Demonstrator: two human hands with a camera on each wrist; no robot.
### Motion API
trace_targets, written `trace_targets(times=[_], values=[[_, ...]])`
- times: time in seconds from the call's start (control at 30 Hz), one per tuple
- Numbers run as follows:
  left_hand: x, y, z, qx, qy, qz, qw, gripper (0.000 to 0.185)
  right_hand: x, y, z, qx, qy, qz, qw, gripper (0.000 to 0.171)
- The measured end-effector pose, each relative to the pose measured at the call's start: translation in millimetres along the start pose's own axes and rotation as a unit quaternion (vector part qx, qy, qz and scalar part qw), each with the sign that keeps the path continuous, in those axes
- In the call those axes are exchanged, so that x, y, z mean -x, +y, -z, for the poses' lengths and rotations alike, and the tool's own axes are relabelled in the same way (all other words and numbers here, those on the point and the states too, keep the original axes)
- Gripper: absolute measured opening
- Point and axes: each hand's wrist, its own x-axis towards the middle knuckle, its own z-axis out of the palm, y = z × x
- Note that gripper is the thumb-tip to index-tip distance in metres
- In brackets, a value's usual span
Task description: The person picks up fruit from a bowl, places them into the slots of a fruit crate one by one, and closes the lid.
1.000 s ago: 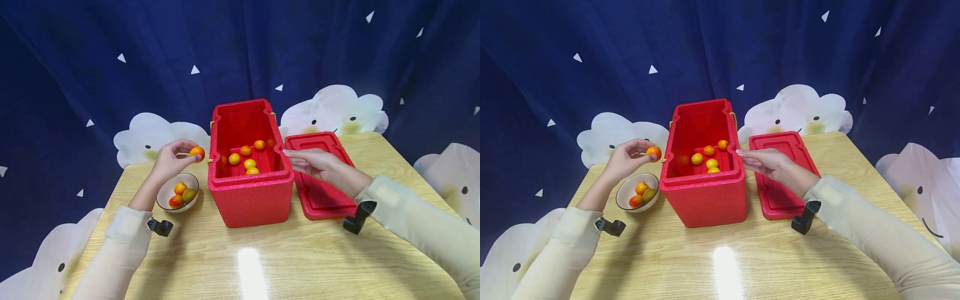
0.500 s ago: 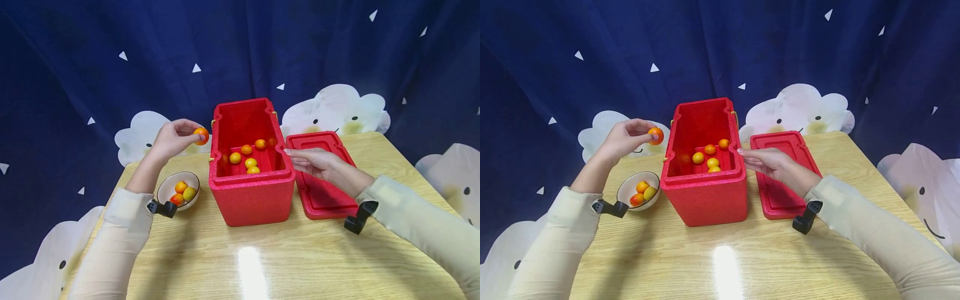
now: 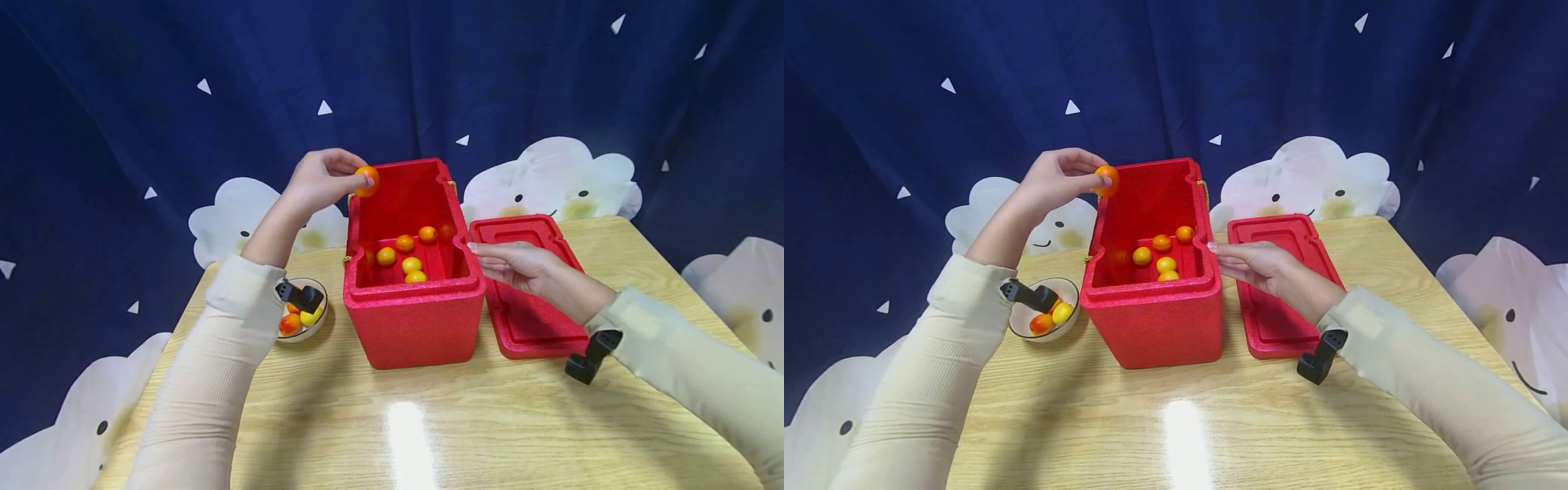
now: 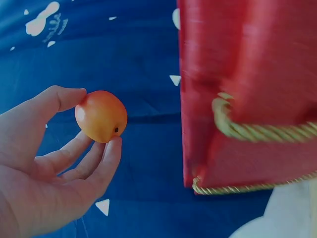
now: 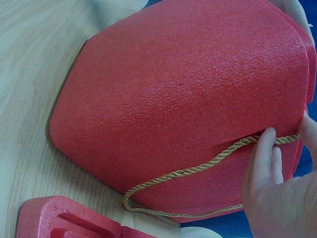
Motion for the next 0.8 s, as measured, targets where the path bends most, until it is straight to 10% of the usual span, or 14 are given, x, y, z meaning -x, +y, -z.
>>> trace_targets(times=[0.33,0.8], values=[[-23.4,30.7,-14.4,0.036,-0.008,0.0,0.9993,0.031,1.3,-1.7,0.5,0.012,-0.001,-0.005,1.0,0.071],[-53.8,45.9,-39.4,0.036,-0.022,0.045,0.9981,0.028,5.9,-4.2,-0.7,0.023,0.008,-0.015,1.0,0.074]])
